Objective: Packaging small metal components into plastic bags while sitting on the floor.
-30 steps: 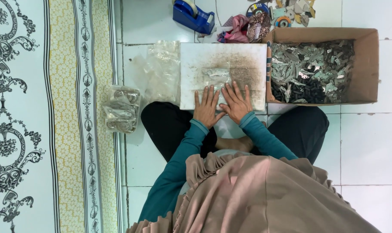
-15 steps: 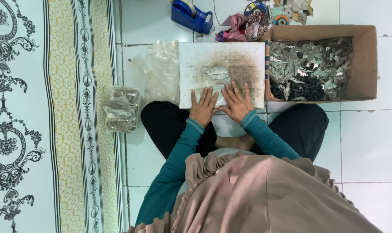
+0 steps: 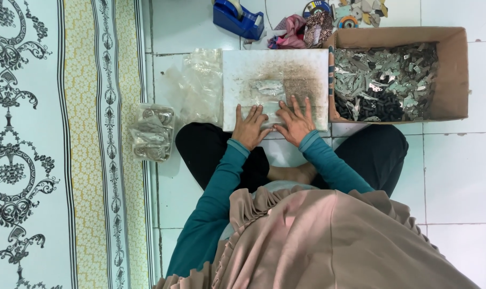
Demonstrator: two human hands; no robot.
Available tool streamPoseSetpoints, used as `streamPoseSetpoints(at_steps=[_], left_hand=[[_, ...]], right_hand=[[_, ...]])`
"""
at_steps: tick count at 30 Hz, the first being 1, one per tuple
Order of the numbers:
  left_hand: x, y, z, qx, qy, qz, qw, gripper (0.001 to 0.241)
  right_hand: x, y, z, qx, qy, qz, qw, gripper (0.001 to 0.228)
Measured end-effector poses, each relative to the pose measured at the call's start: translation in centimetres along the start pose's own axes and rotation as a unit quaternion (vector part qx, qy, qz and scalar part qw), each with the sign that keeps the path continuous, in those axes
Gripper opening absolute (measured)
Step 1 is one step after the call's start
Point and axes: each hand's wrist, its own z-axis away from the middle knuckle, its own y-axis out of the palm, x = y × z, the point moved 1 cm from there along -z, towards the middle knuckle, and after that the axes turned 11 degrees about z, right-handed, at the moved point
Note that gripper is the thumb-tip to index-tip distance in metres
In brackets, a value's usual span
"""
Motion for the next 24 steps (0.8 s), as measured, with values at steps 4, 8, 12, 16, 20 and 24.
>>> streamPoseSetpoints(at_steps=[4, 8, 12, 16, 20, 24], left_hand=[[-0.4, -0.7, -0.1, 0.004, 0.015, 0.000, 1.000, 0.030], [0.0, 0.4, -0.4, -0.010, 0.018, -0.005, 1.000, 0.016], [-0.6, -0.1, -1.1, -0.048, 0.000, 0.000, 0.999, 0.011], [-1.0, -1.3, -1.3, -0.016, -0.027, 0.036, 0.999, 0.016], [-1.1, -1.6, -1.3, 0.013, -0.039, 0.043, 0.998, 0.036], [0.1, -0.8, -1.2, 0.000, -0.085, 0.066, 0.994, 0.022]], right_hand=[[-0.2, -0.5, 0.0, 0.007, -0.008, -0.022, 1.000, 0.048], [-0.4, -0.8, -0.2, 0.011, -0.011, -0.019, 1.000, 0.047], [-0.8, 0.1, -0.3, 0.012, -0.007, -0.030, 0.999, 0.050], [-1.4, 1.1, -0.4, -0.013, 0.015, -0.063, 0.998, 0.029], [-1.8, 1.0, -0.4, -0.036, 0.029, -0.062, 0.997, 0.022], [-2.2, 1.6, -0.9, -0.038, 0.061, -0.095, 0.993, 0.021]])
